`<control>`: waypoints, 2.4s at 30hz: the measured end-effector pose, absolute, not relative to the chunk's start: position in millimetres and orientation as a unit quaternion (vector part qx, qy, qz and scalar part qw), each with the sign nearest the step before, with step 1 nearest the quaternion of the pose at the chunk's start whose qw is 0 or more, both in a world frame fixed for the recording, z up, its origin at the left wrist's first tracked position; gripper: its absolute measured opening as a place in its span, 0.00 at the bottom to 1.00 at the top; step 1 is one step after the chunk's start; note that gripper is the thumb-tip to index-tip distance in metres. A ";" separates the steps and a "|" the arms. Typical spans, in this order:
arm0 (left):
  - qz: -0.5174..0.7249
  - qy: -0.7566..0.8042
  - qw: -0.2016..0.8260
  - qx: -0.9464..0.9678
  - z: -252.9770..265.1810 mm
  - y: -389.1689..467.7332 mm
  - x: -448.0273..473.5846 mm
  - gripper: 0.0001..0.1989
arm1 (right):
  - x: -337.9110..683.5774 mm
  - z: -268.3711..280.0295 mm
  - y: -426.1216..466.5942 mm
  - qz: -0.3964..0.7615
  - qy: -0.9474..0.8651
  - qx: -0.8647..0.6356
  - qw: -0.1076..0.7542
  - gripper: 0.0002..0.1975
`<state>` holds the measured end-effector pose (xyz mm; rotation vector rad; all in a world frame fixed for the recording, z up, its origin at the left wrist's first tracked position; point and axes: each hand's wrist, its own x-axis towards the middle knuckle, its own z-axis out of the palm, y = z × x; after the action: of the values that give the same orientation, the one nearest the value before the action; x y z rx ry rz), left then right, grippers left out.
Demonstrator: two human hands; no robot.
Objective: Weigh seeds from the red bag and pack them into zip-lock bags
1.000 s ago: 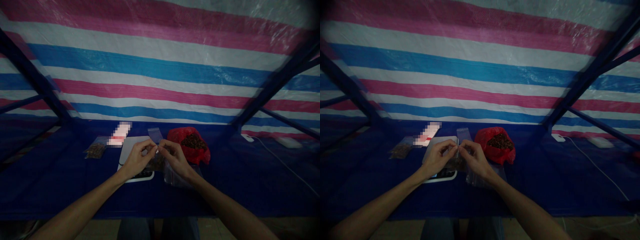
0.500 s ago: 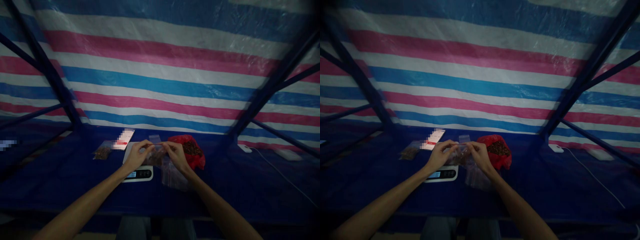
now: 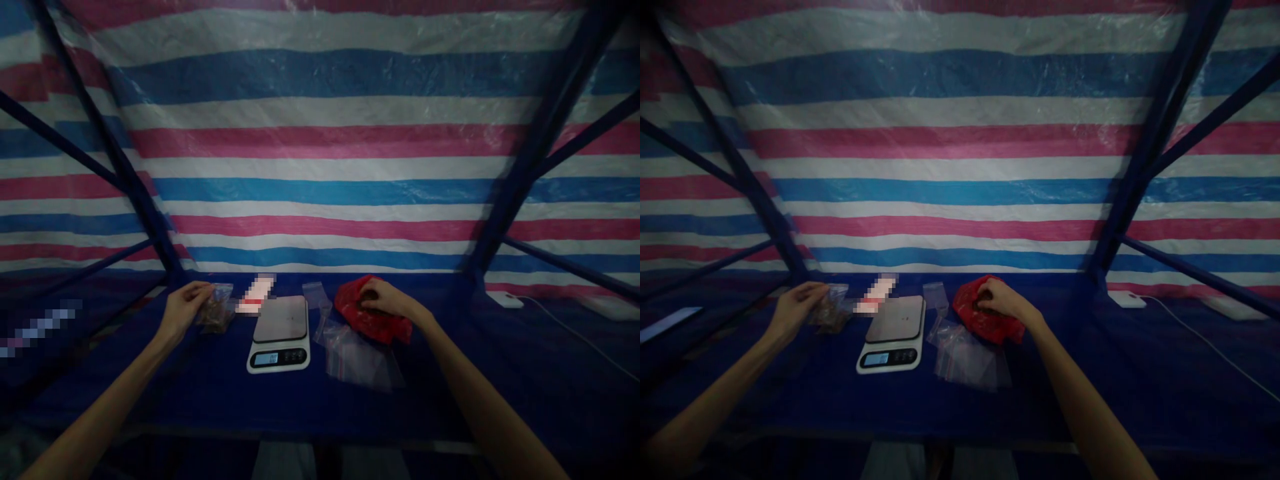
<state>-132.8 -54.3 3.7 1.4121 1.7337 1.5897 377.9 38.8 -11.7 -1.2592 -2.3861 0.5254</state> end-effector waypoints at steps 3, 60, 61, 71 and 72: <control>0.476 0.655 0.130 0.572 -7.3 -38.9 -139.2 0.23 | 370.9 -26.7 34.8 0.156 -0.869 -0.435 0.176 0.17; 0.480 0.428 -0.025 0.765 -35.6 -38.4 -28.1 0.11 | 281.9 -14.9 3.4 0.125 -0.868 -0.353 0.326 0.10; 0.483 0.425 -0.023 0.765 -35.0 -38.8 -27.0 0.12 | 281.7 -15.5 5.0 0.111 -0.879 -0.347 0.309 0.10; 0.488 0.408 -0.018 0.771 -30.5 -42.1 -22.6 0.12 | 282.8 -13.4 4.6 0.008 -0.934 -0.313 0.175 0.17; 0.487 0.410 -0.018 0.771 -30.7 -41.9 -22.7 0.12 | 281.9 -11.6 4.7 0.007 -0.934 -0.310 0.175 0.17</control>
<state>-22.7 -41.9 -30.7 2.4508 1.3013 1.5465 281.9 4.7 -11.6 -0.8789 -2.6474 0.0196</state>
